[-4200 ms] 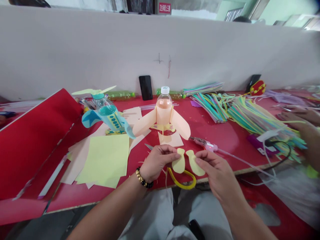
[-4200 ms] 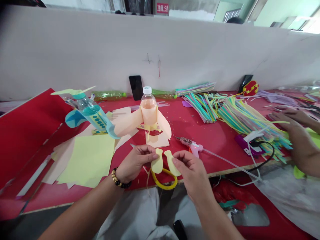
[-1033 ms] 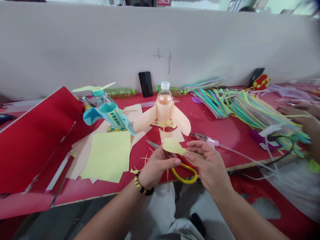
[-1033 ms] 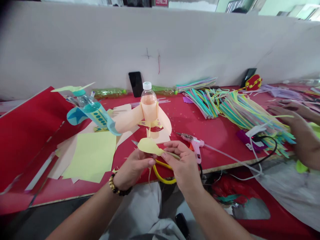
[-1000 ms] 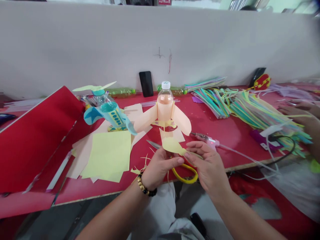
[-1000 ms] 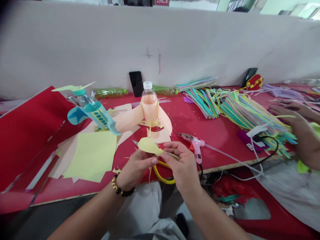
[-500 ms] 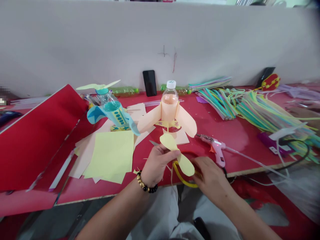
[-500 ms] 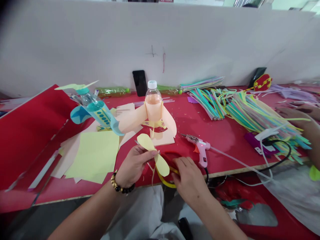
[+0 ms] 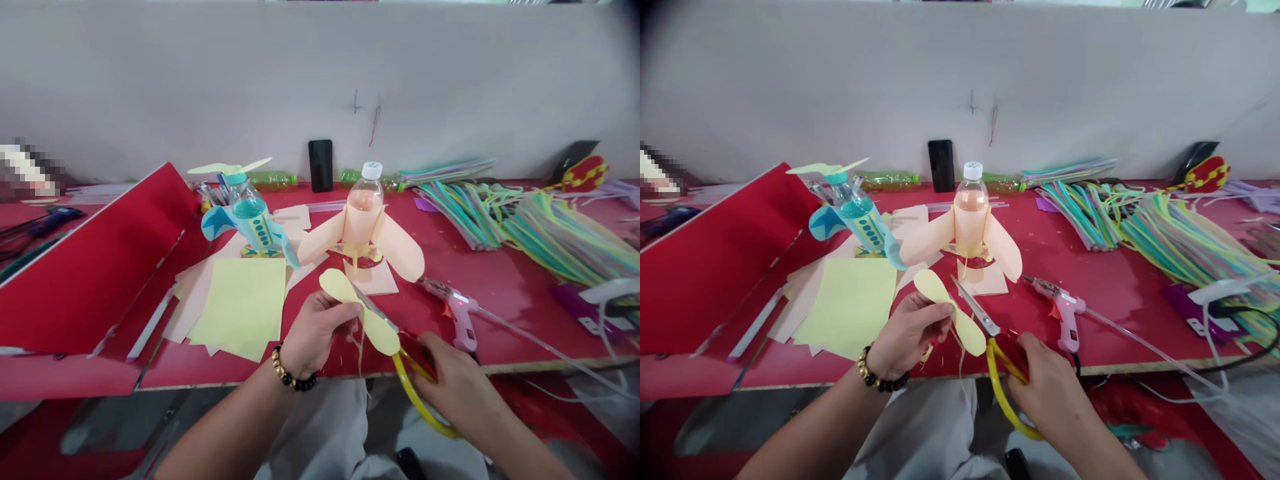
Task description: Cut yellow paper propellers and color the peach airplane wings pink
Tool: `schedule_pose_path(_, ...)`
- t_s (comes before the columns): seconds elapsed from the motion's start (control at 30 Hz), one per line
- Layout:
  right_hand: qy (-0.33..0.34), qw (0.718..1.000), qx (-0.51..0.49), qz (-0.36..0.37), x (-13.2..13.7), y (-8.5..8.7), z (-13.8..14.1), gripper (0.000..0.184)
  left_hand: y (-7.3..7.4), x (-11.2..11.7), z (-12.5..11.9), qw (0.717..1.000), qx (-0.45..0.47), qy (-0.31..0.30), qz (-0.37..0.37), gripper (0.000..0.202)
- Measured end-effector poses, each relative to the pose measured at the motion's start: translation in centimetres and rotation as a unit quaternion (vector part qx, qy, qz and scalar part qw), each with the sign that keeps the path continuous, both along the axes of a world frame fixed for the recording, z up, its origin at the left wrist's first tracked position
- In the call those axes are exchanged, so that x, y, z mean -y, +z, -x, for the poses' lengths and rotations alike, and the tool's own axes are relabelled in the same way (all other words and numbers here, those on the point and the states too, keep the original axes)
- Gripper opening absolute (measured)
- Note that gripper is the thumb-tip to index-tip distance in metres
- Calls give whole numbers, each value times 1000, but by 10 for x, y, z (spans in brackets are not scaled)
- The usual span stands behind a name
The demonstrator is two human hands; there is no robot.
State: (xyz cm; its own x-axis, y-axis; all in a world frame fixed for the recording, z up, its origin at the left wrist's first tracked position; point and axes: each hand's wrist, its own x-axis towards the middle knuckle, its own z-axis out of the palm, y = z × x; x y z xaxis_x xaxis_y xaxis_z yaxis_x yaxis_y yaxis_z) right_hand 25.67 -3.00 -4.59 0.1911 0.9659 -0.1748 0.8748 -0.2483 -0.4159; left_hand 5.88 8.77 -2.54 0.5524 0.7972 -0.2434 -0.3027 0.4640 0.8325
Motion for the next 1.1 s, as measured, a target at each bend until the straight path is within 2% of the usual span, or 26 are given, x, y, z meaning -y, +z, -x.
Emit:
schedule_pose_path(0.13,-19,978,-206,-6,36,-4,-19,34,0,0,0,1000,13,-7,11,20)
schedule_pose_path(0.17,-37,972,-231,-14,46,-6,-23,39,0,1,-1,1000,15,-9,13,19)
schedule_pose_path(0.27,-78,975,-204,-46,71,-14,-34,69,1,1,-2,1000,22,-16,8,18)
schedule_pose_path(0.4,-40,986,-154,-44,88,-27,-43,82,2,3,-3,999,29,-29,-12,23)
schedule_pose_path(0.5,-18,991,-118,-56,90,-27,-46,82,3,6,-4,999,25,-28,-17,21)
schedule_pose_path(0.57,-11,993,-87,-73,87,-21,-44,80,4,7,-4,999,22,-20,-15,18)
schedule_pose_path(0.77,37,995,-70,-59,71,6,-34,53,5,11,-6,1000,19,-10,-9,15)
schedule_pose_path(1.0,18,995,-44,-91,78,-8,-46,69,2,13,-6,999,28,-2,-24,14)
schedule_pose_path(1.1,14,995,-77,-62,74,-4,-45,56,2,14,-5,999,29,0,-29,13)
